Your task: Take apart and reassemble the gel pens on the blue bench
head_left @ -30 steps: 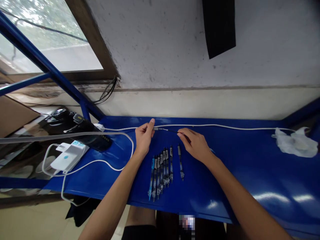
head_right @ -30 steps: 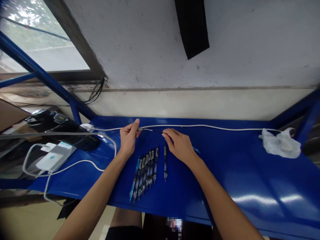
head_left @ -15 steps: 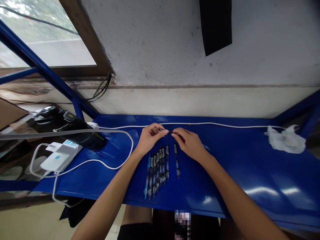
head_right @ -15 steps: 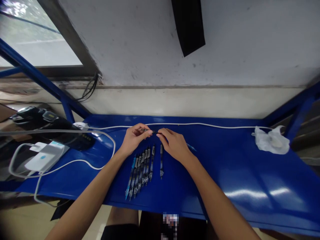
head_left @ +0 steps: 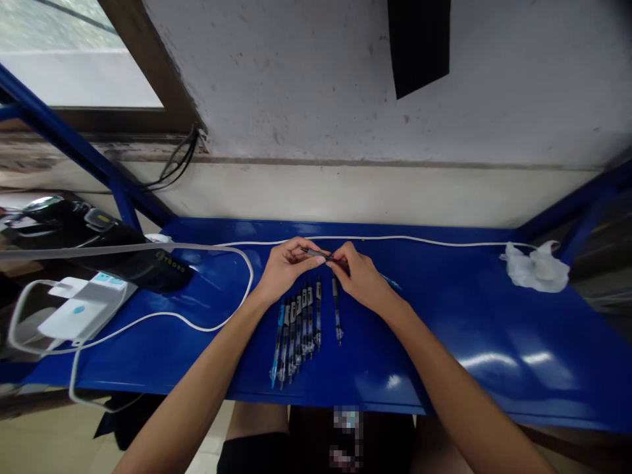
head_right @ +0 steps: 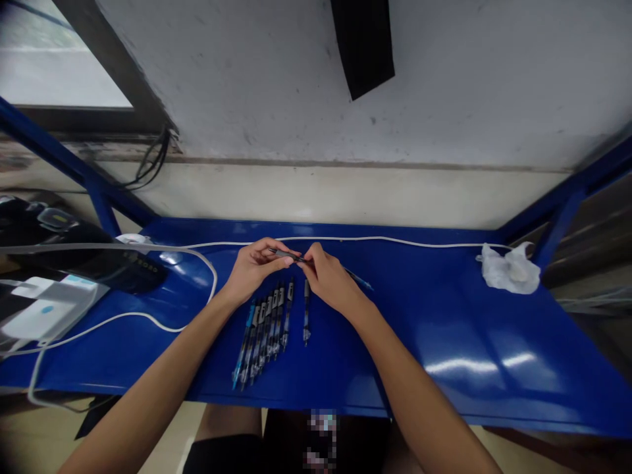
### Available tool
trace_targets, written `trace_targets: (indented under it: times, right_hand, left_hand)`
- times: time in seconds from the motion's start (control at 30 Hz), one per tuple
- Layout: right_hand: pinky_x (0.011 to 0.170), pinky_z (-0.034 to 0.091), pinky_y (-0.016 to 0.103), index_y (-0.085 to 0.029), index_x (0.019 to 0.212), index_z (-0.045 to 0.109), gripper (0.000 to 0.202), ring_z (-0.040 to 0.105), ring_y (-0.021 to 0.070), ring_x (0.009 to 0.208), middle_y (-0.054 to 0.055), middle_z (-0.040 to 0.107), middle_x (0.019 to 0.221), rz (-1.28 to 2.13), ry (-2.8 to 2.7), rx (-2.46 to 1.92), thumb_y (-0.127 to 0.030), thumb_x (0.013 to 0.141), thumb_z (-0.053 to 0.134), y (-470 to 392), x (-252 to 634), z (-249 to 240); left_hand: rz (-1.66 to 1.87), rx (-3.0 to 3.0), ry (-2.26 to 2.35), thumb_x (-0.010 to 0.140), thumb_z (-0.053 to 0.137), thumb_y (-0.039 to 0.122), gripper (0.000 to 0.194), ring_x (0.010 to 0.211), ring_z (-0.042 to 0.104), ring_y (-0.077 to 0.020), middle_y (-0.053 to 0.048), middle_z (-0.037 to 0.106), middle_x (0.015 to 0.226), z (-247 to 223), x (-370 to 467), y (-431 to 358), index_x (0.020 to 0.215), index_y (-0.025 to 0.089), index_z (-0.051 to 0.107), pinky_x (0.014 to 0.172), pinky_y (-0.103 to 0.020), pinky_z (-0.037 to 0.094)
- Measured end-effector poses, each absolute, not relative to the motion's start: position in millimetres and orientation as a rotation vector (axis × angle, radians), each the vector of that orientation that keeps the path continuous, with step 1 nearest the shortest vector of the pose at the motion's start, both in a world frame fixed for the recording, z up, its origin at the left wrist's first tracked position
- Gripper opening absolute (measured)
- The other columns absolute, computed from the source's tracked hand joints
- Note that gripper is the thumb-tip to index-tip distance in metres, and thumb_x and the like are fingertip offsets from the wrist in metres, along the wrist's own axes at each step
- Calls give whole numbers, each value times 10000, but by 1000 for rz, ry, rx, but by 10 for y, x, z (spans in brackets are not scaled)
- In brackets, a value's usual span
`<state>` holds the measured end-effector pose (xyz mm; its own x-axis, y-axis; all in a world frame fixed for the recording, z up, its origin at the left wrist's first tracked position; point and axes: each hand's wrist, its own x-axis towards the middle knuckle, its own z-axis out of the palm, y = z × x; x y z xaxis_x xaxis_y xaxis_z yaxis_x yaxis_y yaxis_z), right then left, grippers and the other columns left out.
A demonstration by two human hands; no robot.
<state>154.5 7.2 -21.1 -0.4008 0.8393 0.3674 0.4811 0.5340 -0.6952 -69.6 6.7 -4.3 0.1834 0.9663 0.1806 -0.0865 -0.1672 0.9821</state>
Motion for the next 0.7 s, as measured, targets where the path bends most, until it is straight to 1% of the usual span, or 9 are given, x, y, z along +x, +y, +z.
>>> trace_targets:
  times: [0.07, 0.2, 0.27, 0.33, 0.43, 0.5, 0.57, 0.63, 0.7]
  right_hand:
    - [796, 565, 379, -270, 1078, 529, 176, 749, 252, 889, 75, 770, 1037, 618, -2088, -1050, -432, 1143, 546, 70, 1551, -195]
    - [842, 539, 369, -271, 1110, 577, 189, 749, 258, 995, 73, 776, 1147, 531, -2147, -1039, -438, 1171, 514, 63, 1558, -160]
    - [881, 535, 364, -273, 1138, 595, 192, 743, 250, 1035, 70, 770, 1202, 533, -2147, -1021, -433, 1182, 497, 60, 1552, -156]
    - [897, 536, 357, -268, 1167, 592, 187, 736, 241, 1028, 71, 766, 1204, 574, -2119, -1016, -443, 1172, 525, 60, 1542, -163]
    - [861, 533, 350, -256, 1147, 581, 205, 728, 235, 966, 72, 769, 1141, 619, -2094, -1036, -460, 1153, 566, 65, 1534, -182]
    - [859, 525, 354, -253, 1138, 598, 219, 728, 242, 986, 76, 768, 1146, 588, -2125, -1036, -452, 1173, 512, 68, 1536, -183]
    - [871, 519, 361, -254, 1170, 621, 254, 729, 253, 1041, 84, 767, 1190, 544, -2159, -1035, -436, 1194, 445, 68, 1541, -172]
    - [848, 514, 357, -254, 1217, 614, 235, 729, 254, 1031, 84, 766, 1194, 544, -2154, -1037, -439, 1188, 472, 64, 1543, -154]
    - [804, 504, 348, -250, 1209, 598, 194, 722, 242, 957, 74, 763, 1141, 566, -2131, -1034, -430, 1167, 541, 58, 1543, -138]
  left_hand:
    - [1226, 1374, 923, 846, 958, 311, 242, 946, 847, -234, -102, 879, 1062, -59, -688, 74, 1013, 222, 808, 929, -381, 666]
    - [1265, 1380, 914, 823, 975, 305, 249, 979, 852, -255, -107, 878, 1088, -98, -691, 95, 1005, 222, 828, 958, -408, 675]
    - [1289, 1388, 916, 818, 982, 307, 257, 977, 852, -257, -108, 878, 1081, -104, -696, 99, 1008, 216, 835, 951, -404, 678]
    - [1302, 1406, 928, 822, 984, 316, 264, 949, 851, -250, -112, 878, 1069, -98, -699, 94, 1018, 207, 845, 927, -390, 681]
    - [1303, 1419, 940, 823, 991, 352, 289, 930, 852, -253, -122, 878, 1062, -84, -698, 84, 1020, 195, 850, 920, -393, 686]
    - [1309, 1422, 937, 808, 1003, 383, 318, 944, 855, -264, -120, 880, 1065, -84, -697, 82, 1011, 195, 847, 939, -412, 691]
    - [1317, 1429, 936, 795, 1011, 396, 334, 957, 858, -268, -110, 881, 1071, -89, -697, 84, 1008, 200, 844, 952, -423, 695]
    - [1322, 1438, 937, 795, 1013, 386, 330, 961, 859, -265, -100, 883, 1076, -93, -699, 87, 1013, 205, 844, 958, -420, 697]
    - [1317, 1450, 940, 802, 1010, 373, 319, 972, 860, -265, -99, 883, 1081, -92, -702, 87, 1017, 206, 843, 966, -420, 699]
